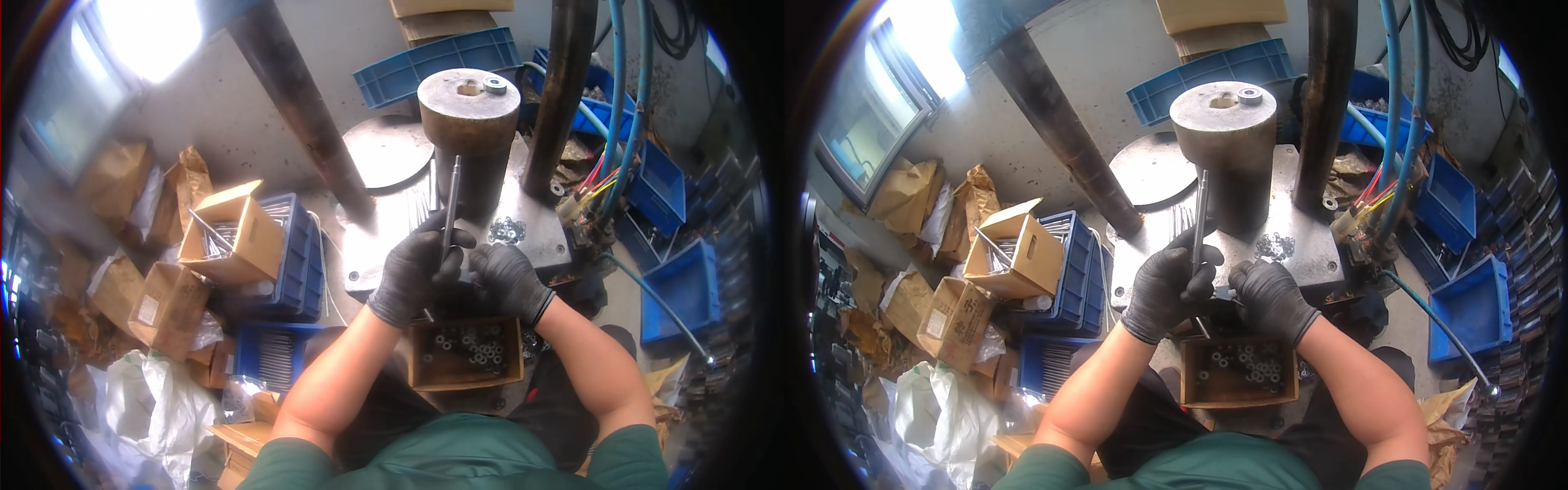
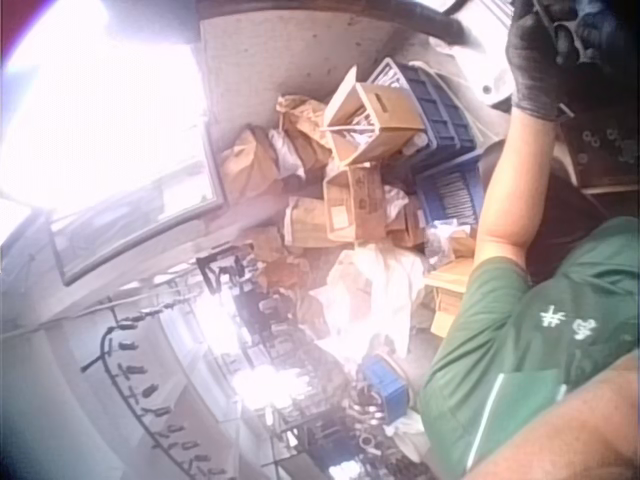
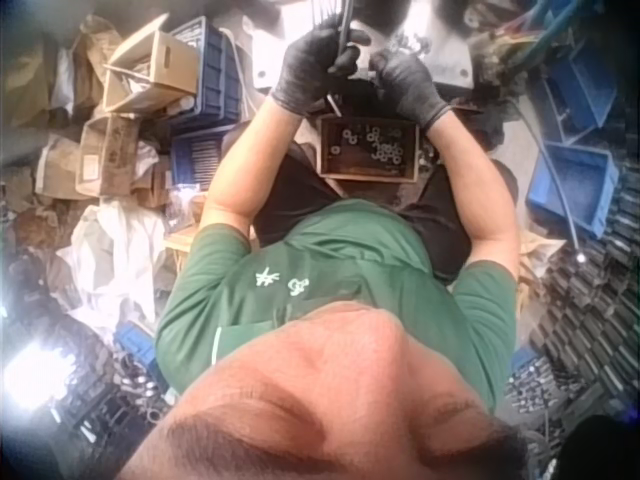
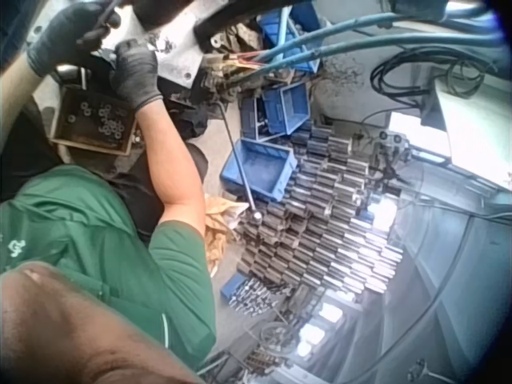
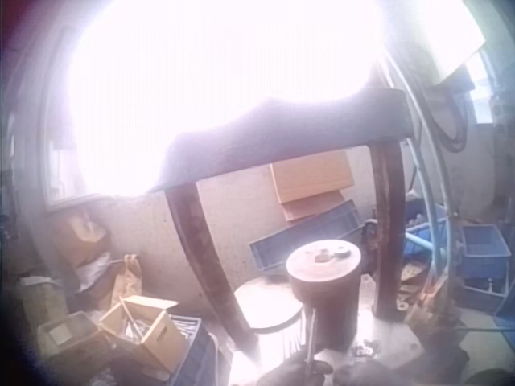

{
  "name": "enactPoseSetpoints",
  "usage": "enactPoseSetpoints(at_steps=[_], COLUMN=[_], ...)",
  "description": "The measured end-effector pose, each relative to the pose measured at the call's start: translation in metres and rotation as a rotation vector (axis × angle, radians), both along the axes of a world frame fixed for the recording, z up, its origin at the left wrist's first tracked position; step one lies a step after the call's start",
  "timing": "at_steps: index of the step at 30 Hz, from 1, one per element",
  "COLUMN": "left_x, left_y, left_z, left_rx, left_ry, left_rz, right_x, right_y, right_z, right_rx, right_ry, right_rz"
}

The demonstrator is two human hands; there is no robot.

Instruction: Manually assembling or inspecting metal rods and washers at an industrial workstation or press.

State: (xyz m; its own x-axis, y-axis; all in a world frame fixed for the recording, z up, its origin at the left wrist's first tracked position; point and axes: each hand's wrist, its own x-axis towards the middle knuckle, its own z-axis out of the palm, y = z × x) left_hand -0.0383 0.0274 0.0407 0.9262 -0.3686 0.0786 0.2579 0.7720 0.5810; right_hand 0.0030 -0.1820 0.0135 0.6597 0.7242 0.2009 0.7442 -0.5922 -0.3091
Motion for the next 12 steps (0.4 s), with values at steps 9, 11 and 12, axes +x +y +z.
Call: enactPoseSetpoints(at_steps=[9,11,12], left_x=[0.000,-0.001,-0.002], left_y=[-0.006,-0.007,-0.008], left_z=[0.000,-0.003,-0.004], left_rx=[0.150,0.245,0.291], left_ry=[-0.022,-0.039,-0.076], left_rz=[0.044,0.068,0.107], right_x=[0.005,-0.001,-0.001], right_y=[-0.012,-0.017,-0.017], right_z=[-0.028,-0.013,-0.014], right_rx=[0.072,0.343,0.343], right_ry=[-0.119,0.055,0.056], right_rz=[0.026,-0.029,-0.029])
